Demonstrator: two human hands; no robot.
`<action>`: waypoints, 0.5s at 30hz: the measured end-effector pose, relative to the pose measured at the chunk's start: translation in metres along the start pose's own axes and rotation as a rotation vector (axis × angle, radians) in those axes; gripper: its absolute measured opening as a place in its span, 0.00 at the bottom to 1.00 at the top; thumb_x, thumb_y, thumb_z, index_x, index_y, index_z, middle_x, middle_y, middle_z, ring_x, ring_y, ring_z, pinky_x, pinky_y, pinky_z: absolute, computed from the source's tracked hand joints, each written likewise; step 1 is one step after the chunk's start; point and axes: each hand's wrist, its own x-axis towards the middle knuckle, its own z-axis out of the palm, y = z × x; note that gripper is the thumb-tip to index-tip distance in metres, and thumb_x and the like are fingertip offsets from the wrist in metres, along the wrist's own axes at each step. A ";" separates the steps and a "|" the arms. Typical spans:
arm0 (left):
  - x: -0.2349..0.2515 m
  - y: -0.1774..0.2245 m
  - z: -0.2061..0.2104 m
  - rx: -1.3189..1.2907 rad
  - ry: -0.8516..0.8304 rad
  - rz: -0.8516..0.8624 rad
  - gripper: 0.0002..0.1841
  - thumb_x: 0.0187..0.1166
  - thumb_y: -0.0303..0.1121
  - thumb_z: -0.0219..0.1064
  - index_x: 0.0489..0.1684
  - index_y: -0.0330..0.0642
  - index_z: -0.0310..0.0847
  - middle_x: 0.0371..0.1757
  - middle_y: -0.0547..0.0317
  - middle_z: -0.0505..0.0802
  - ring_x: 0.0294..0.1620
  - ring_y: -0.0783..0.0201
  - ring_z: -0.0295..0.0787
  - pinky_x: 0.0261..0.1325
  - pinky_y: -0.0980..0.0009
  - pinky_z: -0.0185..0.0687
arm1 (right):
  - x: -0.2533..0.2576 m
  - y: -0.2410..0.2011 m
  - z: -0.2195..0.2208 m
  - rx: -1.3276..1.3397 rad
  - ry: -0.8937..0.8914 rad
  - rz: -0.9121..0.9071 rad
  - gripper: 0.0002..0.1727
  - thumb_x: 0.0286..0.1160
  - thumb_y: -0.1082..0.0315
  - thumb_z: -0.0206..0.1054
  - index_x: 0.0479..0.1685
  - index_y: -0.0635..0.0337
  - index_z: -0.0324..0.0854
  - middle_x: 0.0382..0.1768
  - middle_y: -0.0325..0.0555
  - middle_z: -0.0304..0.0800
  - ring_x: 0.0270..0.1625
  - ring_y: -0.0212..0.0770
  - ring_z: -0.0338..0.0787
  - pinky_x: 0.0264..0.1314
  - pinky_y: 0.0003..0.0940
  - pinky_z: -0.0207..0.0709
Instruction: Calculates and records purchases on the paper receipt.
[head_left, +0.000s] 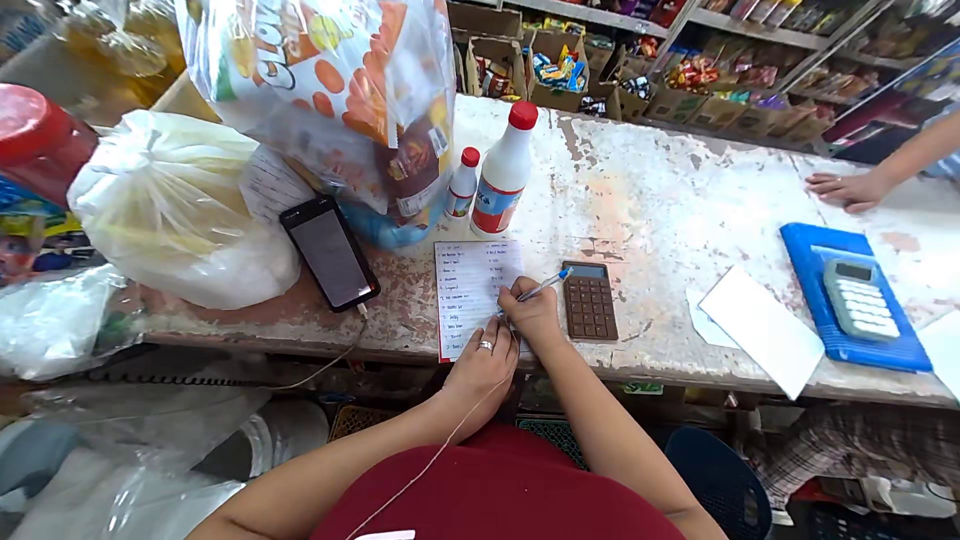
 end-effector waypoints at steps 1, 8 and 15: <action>0.000 0.000 -0.001 -0.005 -0.010 -0.005 0.38 0.83 0.44 0.64 0.85 0.23 0.60 0.87 0.27 0.67 0.90 0.37 0.61 0.85 0.45 0.63 | 0.000 0.000 0.000 0.002 -0.002 -0.002 0.18 0.74 0.72 0.71 0.15 0.58 0.73 0.11 0.36 0.71 0.14 0.27 0.69 0.19 0.26 0.64; 0.001 0.000 0.000 0.003 -0.029 -0.006 0.39 0.83 0.45 0.64 0.86 0.24 0.58 0.88 0.28 0.65 0.91 0.38 0.60 0.86 0.45 0.62 | -0.005 0.005 0.003 0.038 0.092 -0.010 0.19 0.74 0.72 0.70 0.13 0.56 0.71 0.10 0.33 0.70 0.14 0.25 0.68 0.18 0.23 0.62; 0.001 0.001 0.000 0.009 -0.030 -0.012 0.41 0.82 0.46 0.65 0.86 0.23 0.57 0.89 0.28 0.63 0.91 0.37 0.58 0.86 0.45 0.62 | -0.002 0.003 -0.001 0.045 0.032 0.010 0.20 0.74 0.73 0.72 0.13 0.57 0.72 0.10 0.34 0.71 0.13 0.25 0.68 0.18 0.24 0.62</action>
